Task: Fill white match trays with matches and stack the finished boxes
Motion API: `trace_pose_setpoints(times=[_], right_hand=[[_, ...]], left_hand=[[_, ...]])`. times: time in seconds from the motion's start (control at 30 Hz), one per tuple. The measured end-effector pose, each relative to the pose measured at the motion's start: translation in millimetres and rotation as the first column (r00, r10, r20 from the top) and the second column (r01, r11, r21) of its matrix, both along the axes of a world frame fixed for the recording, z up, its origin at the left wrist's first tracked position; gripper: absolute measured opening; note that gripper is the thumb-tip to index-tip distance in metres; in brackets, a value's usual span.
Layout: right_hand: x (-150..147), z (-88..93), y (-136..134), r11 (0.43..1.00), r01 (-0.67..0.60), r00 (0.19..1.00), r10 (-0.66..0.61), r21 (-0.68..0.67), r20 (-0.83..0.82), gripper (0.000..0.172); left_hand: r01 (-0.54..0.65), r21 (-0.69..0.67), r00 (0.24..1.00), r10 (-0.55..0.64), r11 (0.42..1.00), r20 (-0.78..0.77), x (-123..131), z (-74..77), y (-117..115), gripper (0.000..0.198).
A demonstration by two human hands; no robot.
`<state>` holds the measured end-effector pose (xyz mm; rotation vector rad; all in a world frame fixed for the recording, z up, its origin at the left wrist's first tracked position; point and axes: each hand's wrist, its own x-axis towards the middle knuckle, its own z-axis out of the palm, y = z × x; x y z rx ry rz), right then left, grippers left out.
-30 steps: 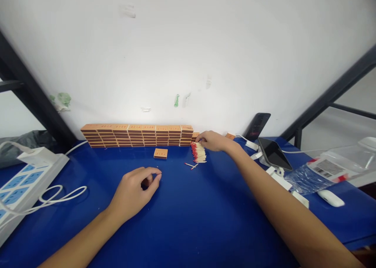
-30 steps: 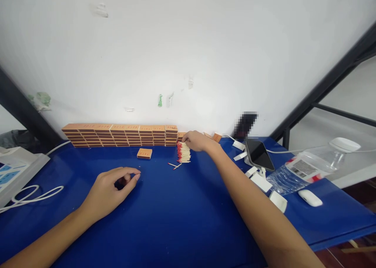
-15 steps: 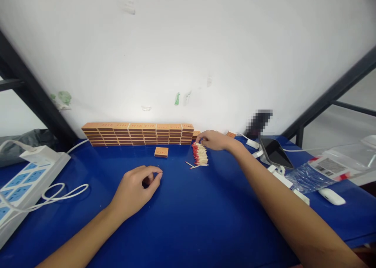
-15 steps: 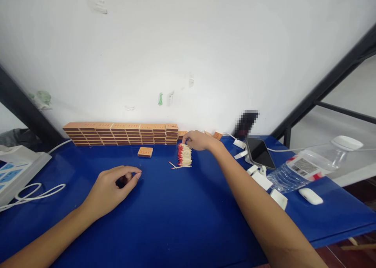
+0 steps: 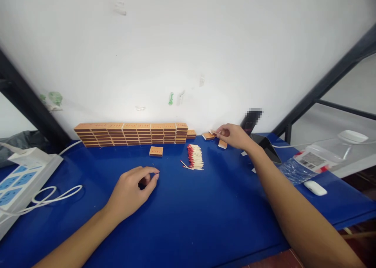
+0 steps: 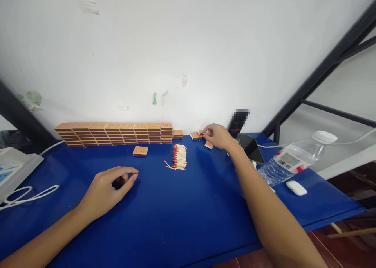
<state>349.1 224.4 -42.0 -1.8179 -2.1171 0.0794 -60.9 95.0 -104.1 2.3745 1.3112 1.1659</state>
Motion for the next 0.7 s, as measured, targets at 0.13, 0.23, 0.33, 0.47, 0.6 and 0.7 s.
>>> trace_pose_setpoints(times=[0.13, 0.23, 0.33, 0.47, 0.6, 0.7], right_hand=[[-1.4, 1.4, 5.8, 0.998, 0.057, 0.997, -0.058, 0.008, 0.048, 0.028], [4.8, -0.3, 6.1, 0.989, 0.148, 0.984, -0.15, 0.03, 0.098, 0.023], [14.1, -4.8, 3.1, 0.985, 0.166, 0.977, -0.17, 0.04, 0.131, 0.02], [34.1, 0.0, -1.8, 0.974, 0.219, 0.958, -0.226, 0.06, 0.178, 0.02], [63.2, 13.5, -9.1, 0.928, 0.372, 0.902, -0.368, 0.027, 0.225, 0.018], [76.0, 17.3, -14.1, 0.902, 0.424, 0.885, -0.392, -0.087, 0.251, 0.023]], left_hand=[[-0.014, 0.003, 1.0, 0.014, 1.0, -0.002, -1.3, -0.9, 1.1, 0.015], [-0.016, 0.011, 1.0, 0.016, 1.0, 0.0, -1.6, -0.3, 0.9, 0.015], [0.004, 0.029, 1.0, -0.004, 1.0, -0.007, -0.6, 0.1, 0.0, 0.015], [0.026, 0.033, 0.999, -0.025, 0.999, -0.025, 1.0, -0.9, -1.4, 0.016], [0.06, 0.049, 0.998, -0.059, 0.997, -0.039, 3.8, -0.8, -4.8, 0.015], [0.082, 0.059, 0.995, -0.079, 0.995, -0.053, 5.9, 0.0, -8.5, 0.016]])
